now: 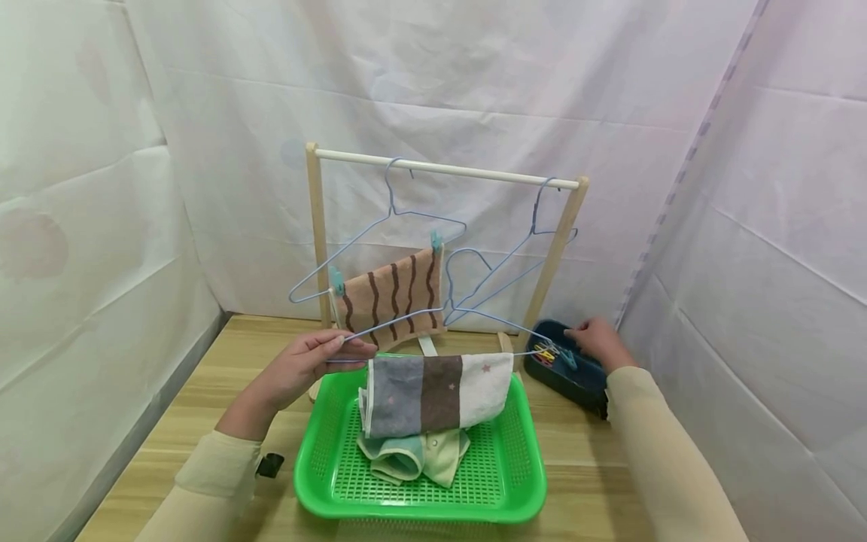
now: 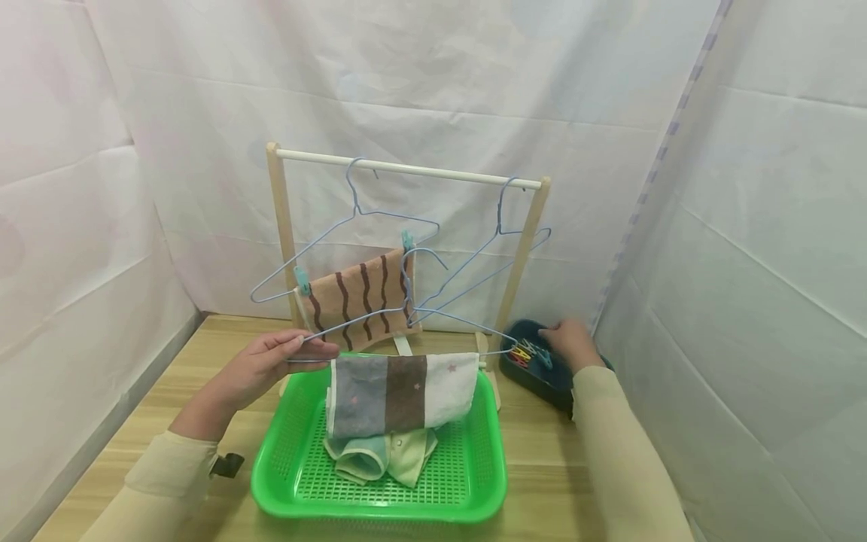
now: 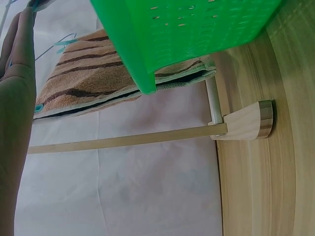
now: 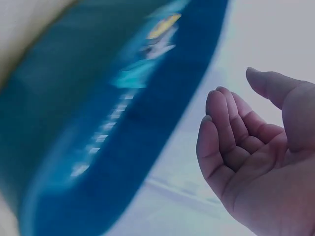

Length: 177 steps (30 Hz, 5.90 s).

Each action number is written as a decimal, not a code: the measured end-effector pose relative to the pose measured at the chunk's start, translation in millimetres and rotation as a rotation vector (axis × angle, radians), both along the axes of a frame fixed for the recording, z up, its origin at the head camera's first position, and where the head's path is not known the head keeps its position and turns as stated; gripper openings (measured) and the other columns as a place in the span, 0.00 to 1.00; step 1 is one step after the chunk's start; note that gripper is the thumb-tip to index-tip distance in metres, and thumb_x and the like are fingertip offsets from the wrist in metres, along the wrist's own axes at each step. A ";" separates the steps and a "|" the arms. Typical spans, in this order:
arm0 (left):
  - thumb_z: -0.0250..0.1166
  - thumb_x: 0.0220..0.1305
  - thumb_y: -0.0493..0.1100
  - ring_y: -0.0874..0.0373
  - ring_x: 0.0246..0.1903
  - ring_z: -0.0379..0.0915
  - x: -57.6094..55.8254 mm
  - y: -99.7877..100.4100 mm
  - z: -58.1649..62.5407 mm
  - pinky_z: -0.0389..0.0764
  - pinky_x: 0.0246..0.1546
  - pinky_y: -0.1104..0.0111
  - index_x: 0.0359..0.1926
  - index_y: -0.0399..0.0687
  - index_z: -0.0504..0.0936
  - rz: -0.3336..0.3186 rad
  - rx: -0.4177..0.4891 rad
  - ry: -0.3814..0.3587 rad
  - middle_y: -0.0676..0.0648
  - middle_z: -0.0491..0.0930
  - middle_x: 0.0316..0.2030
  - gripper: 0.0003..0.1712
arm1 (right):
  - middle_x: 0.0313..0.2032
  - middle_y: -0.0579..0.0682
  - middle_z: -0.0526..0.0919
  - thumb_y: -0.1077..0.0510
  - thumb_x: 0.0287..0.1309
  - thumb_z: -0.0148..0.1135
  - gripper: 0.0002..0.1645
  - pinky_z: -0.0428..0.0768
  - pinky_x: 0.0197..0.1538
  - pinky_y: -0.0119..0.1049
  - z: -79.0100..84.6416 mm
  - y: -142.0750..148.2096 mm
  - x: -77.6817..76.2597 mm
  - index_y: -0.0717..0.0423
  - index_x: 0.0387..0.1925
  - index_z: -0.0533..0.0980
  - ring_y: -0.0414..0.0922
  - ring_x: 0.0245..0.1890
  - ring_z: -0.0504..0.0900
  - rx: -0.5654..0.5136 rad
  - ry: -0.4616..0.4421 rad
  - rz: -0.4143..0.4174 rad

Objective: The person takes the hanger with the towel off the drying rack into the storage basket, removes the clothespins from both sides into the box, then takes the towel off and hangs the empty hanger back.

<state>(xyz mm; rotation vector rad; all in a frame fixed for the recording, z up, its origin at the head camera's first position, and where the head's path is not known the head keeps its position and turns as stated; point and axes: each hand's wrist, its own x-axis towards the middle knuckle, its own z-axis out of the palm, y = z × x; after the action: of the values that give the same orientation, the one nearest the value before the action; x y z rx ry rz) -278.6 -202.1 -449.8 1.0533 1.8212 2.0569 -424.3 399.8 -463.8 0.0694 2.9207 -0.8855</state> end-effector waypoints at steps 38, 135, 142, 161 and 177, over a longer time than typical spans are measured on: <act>0.41 0.92 0.35 0.47 0.67 0.83 2.3 1.2 1.1 0.83 0.68 0.49 0.67 0.25 0.77 0.000 0.014 -0.009 0.34 0.85 0.65 0.23 | 0.33 0.45 0.87 0.62 0.76 0.71 0.00 0.84 0.29 0.31 109.4 -163.8 166.7 0.55 0.45 0.86 0.39 0.28 0.81 -0.132 0.685 0.400; 0.41 0.93 0.36 0.46 0.67 0.83 4.9 3.9 -1.9 0.85 0.67 0.52 0.67 0.21 0.76 -0.019 0.023 0.018 0.31 0.84 0.64 0.23 | 0.41 0.45 0.86 0.65 0.70 0.76 0.06 0.86 0.37 0.37 62.8 -250.0 150.4 0.52 0.44 0.90 0.41 0.39 0.84 -0.003 0.783 0.736; 0.41 0.93 0.36 0.46 0.66 0.83 4.3 3.4 -2.6 0.83 0.68 0.48 0.67 0.21 0.76 -0.008 0.014 0.017 0.31 0.84 0.64 0.24 | 0.41 0.47 0.87 0.65 0.69 0.77 0.05 0.86 0.35 0.35 66.9 -248.8 151.2 0.54 0.43 0.90 0.42 0.37 0.85 -0.003 0.807 0.742; 0.42 0.93 0.37 0.46 0.66 0.84 4.9 2.5 0.1 0.85 0.67 0.53 0.68 0.20 0.75 0.014 0.011 -0.014 0.29 0.84 0.64 0.24 | 0.42 0.47 0.88 0.66 0.68 0.78 0.07 0.87 0.40 0.38 81.9 -245.0 155.1 0.54 0.45 0.91 0.43 0.40 0.85 -0.028 0.826 0.763; 0.43 0.93 0.38 0.50 0.64 0.85 5.4 0.5 -1.8 0.86 0.66 0.56 0.66 0.20 0.76 0.022 0.028 -0.026 0.38 0.87 0.62 0.23 | 0.42 0.45 0.87 0.66 0.69 0.77 0.09 0.85 0.36 0.35 91.3 -236.7 158.5 0.52 0.46 0.91 0.41 0.39 0.84 -0.037 0.853 0.756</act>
<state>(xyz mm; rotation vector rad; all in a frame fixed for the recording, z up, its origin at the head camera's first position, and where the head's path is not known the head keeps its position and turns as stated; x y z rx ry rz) -273.2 -201.6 -451.6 1.0133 1.8038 2.1047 -265.8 163.1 -372.5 -1.6513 3.0959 -0.9515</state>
